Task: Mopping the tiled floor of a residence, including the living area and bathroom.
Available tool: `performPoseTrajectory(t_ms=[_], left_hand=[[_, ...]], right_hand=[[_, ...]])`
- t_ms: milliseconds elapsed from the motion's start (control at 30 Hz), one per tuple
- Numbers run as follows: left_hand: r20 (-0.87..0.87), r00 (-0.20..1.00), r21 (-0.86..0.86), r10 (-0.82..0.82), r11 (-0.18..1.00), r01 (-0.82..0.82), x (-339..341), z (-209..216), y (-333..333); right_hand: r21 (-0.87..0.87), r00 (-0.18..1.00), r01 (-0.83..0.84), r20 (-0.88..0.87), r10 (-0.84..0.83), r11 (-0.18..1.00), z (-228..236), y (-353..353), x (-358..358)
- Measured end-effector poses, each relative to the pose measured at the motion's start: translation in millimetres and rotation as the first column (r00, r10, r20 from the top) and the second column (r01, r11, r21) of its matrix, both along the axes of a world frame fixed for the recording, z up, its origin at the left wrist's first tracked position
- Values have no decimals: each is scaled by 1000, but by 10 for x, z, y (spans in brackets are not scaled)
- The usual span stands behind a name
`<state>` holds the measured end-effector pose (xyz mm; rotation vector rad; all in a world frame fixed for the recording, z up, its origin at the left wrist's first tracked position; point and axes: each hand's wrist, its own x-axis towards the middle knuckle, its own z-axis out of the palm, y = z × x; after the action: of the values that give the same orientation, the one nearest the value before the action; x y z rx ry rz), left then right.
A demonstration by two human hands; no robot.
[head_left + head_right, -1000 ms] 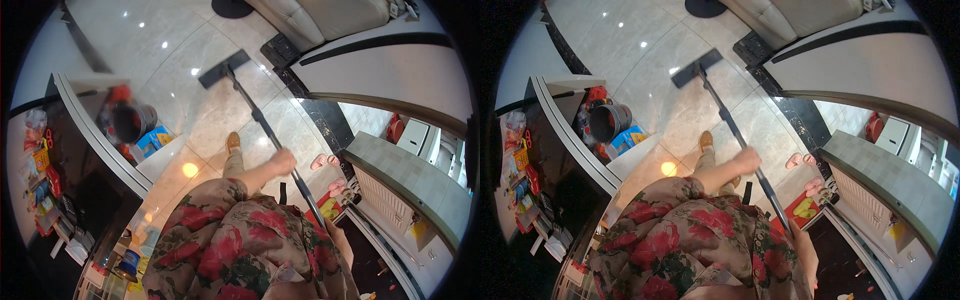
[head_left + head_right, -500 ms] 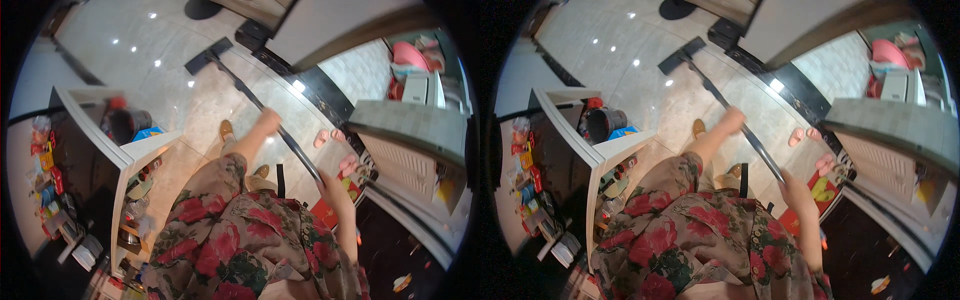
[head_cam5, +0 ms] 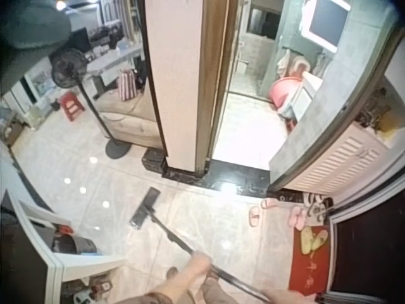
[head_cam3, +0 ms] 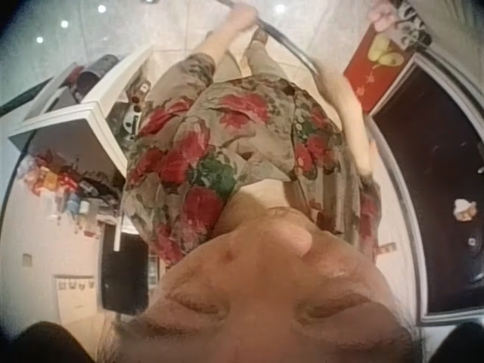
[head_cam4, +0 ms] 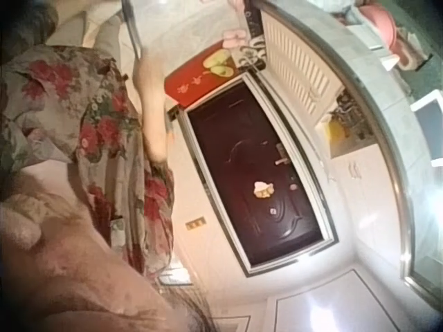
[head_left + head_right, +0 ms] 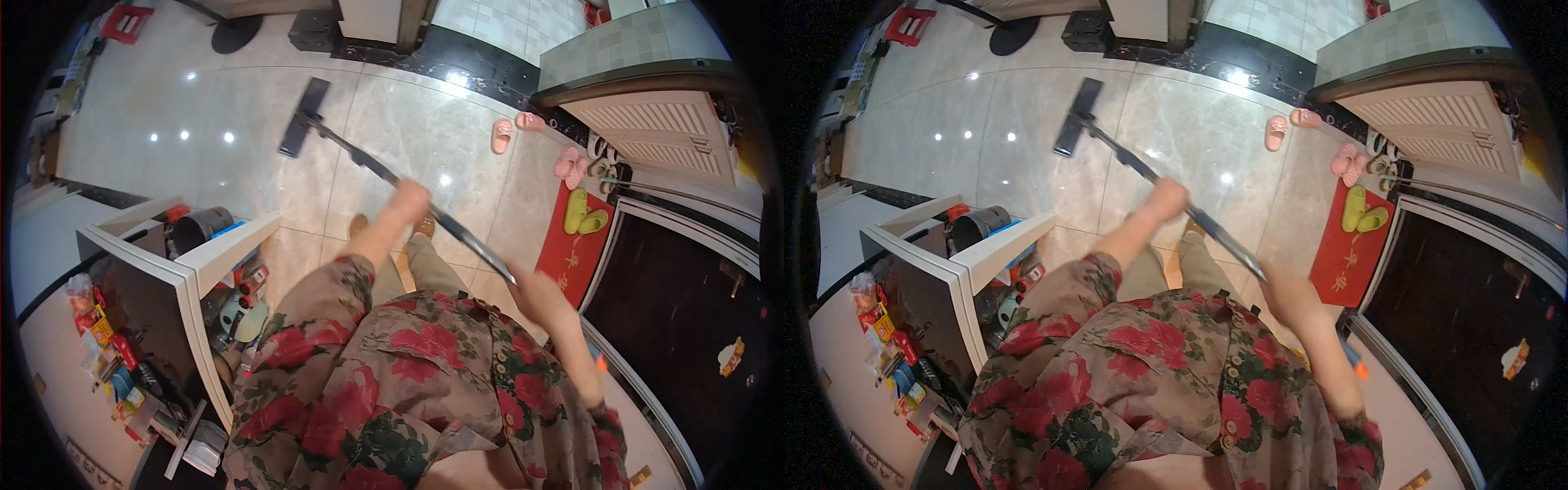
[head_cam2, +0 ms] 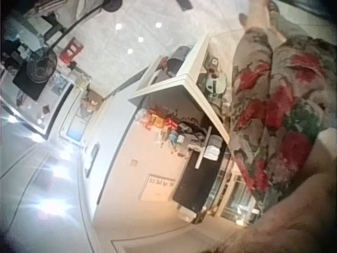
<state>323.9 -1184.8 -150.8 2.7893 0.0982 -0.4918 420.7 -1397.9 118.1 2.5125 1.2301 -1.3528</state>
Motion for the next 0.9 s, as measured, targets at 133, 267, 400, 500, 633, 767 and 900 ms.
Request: performPoseTrajectory(t_ms=[133, 267, 400, 500, 633, 767, 900], left_hand=[[-55, 993, -348, -108, 934, 83, -179, 766, -933], [-4, 954, -508, -299, 823, 255, -409, 1138, -1032], [-8, 961, -500, -276, 834, 235, -462, 1259, -821], [-21, 933, -429, -359, 846, 316, -398, 1269, -363], [-3, 937, -372, -350, 870, 323, -252, 1014, -49], [110, 952, -258, -287, 916, 306, -327, 678, 60], [267, 952, -322, -150, 917, 235, -526, 411, -24]], right_hand=[[-207, 914, 358, -120, -387, 911, 774, -719, -490], [-250, 764, 583, -156, -626, 773, 1204, -987, -964], [-230, 879, 473, 59, -473, 850, 1418, -458, -1220], [-212, 893, 450, 83, -442, 868, 1264, -231, -1378], [-110, 912, 397, 162, -378, 911, 922, -44, -1565], [9, 915, 339, 229, -332, 941, 502, -9, -1676], [-120, 911, 388, 204, -360, 914, 278, -17, -1776]])
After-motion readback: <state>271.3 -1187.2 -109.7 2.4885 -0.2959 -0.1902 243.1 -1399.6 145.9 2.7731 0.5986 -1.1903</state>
